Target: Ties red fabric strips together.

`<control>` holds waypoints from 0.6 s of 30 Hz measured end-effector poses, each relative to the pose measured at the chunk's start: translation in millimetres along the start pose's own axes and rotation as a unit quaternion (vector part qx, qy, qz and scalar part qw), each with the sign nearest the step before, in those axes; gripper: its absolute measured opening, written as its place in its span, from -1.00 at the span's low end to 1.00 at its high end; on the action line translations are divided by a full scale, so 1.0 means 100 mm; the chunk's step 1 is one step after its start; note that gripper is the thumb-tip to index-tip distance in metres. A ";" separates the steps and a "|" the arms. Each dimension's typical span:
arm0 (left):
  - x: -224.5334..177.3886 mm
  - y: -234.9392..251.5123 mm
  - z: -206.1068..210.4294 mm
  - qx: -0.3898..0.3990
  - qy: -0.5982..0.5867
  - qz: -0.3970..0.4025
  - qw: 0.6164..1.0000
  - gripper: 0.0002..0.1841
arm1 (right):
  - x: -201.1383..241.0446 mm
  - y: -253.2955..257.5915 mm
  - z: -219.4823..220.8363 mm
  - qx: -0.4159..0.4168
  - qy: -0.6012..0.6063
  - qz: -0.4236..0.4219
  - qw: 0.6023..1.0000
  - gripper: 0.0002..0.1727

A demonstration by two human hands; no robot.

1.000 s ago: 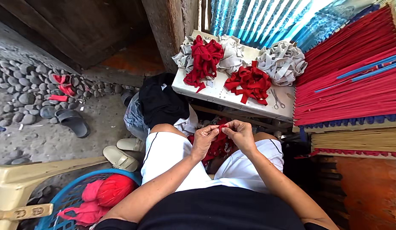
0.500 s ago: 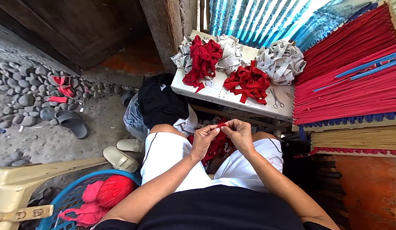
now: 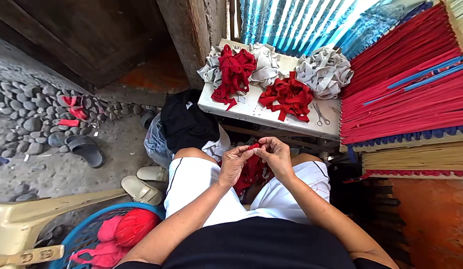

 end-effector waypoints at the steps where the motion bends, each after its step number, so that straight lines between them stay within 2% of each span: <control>1: 0.00 0.00 -0.01 0.004 -0.001 0.003 1.000 -0.84 | 0.01 0.00 -0.01 0.003 0.012 0.011 1.000 -0.68; 4: 0.00 0.01 -0.02 0.019 -0.001 0.010 1.000 -0.83 | 0.04 0.00 -0.03 0.013 0.038 0.035 0.999 -0.81; 9: -0.01 0.04 -0.05 0.032 0.013 0.016 0.999 -0.83 | 0.09 0.00 -0.04 0.025 0.058 0.047 0.997 -0.89; 18: 0.01 0.07 -0.05 0.015 0.061 -0.020 0.998 -0.83 | -0.01 0.04 -0.09 0.041 0.004 -0.011 0.999 -0.98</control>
Point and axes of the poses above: each hand's wrist, its own y-axis towards the middle knuckle, its own z-axis out of the palm, x = y × z, the point moved 1 cm from there along y, towards the middle knuckle, and after that the axes turned 13 degrees about x, right-handed, at the moved point
